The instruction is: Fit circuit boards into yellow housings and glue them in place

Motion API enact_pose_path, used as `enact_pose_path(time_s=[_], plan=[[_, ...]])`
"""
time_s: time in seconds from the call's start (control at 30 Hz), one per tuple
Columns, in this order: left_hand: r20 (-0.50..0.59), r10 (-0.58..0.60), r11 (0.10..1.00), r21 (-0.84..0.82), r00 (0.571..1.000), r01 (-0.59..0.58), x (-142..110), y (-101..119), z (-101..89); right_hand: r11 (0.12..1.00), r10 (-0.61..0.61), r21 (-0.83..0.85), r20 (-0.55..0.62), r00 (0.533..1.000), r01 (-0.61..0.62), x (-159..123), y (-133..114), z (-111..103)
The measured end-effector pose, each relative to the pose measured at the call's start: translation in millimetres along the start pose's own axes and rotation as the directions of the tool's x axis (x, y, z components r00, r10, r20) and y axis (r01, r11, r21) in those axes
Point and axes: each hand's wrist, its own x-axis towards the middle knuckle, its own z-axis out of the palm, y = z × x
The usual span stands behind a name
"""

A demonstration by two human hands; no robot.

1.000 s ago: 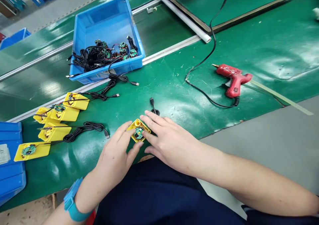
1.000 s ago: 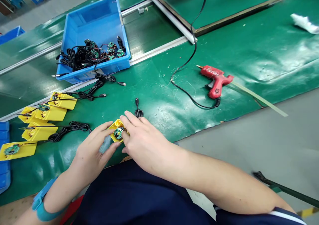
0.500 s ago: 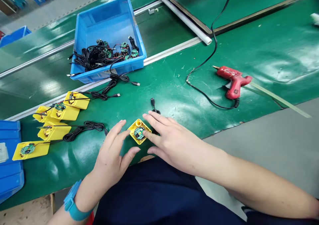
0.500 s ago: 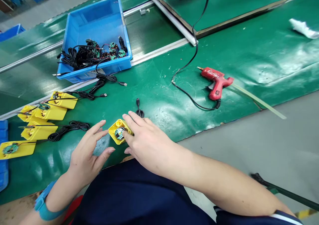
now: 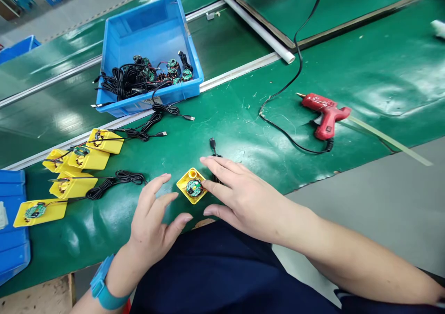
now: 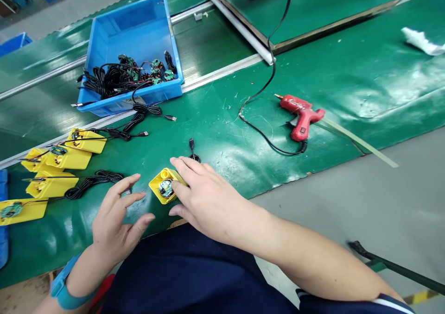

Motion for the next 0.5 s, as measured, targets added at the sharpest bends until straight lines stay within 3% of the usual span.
enact_pose_path(time_s=[0.2, 0.5], plan=[[0.077, 0.114, 0.993, 0.012, 0.990, -0.115, -2, 3, 12.5, 1.000, 0.002, 0.021, 0.064, 0.998, -0.003, 4, -1, 4], [0.134, 0.150, 0.989, -0.005, 0.980, -0.151, 1, 3, 17.1, 1.000, -0.007, -0.015, 0.081, 0.997, 0.009, 6, -2, 4]])
